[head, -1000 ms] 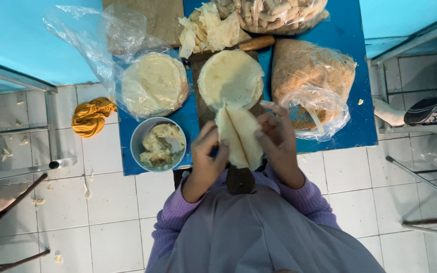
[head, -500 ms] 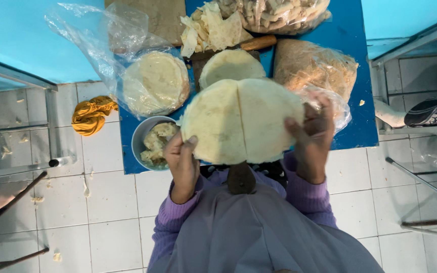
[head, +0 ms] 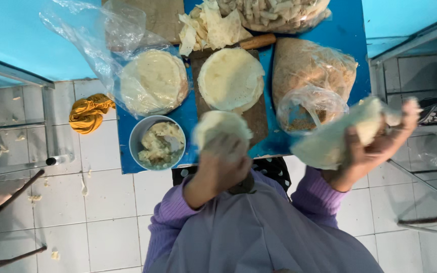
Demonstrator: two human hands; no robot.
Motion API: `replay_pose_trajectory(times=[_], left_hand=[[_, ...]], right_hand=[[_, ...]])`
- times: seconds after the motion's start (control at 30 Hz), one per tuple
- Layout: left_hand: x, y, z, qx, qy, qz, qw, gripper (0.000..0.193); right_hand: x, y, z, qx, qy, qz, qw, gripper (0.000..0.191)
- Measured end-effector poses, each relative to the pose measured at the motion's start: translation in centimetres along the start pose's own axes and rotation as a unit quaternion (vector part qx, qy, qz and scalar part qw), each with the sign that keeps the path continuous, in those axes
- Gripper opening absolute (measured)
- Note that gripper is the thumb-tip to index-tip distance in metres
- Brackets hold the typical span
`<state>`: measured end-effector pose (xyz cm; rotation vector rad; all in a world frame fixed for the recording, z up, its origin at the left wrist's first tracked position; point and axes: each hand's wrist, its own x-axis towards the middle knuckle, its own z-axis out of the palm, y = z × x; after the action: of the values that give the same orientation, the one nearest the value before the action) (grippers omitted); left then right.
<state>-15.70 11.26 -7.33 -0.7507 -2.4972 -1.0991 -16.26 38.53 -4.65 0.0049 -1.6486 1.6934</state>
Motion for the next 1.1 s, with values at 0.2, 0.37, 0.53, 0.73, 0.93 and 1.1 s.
replay_pose_trajectory(times=[0.2,0.37,0.53,0.73,0.93,1.1], left_hand=[[2.2,-1.6,1.7,-0.109,-0.055,-0.003,0.992,0.032],[1.6,-0.6,0.0,-0.218,0.105,-0.145,0.959,0.018],[0.3,-0.6,-1.3,-0.439,0.046,-0.146,0.886,0.018],[-1.3,-1.4,-1.1,-0.417,0.057,-0.183,0.888,0.015],[-2.0,-1.5,-1.1,-0.460,0.036,-0.190,0.867,0.012],[-2.3,-2.5,-0.2,-0.310,0.005,-0.199,0.930,0.028]], right_hand=[[-4.3,2.2,3.0,-0.071,-0.105,0.025,0.992,0.082],[-5.8,4.2,4.6,-0.014,-0.217,0.004,0.976,0.081],[-6.3,3.4,7.4,0.024,-0.373,0.043,0.927,0.085],[-7.0,1.5,9.2,0.151,-0.406,0.232,0.871,0.080],[-7.2,2.2,9.1,0.154,-0.350,0.318,0.867,0.075],[-7.9,2.8,8.7,0.162,-0.323,0.283,0.889,0.071]])
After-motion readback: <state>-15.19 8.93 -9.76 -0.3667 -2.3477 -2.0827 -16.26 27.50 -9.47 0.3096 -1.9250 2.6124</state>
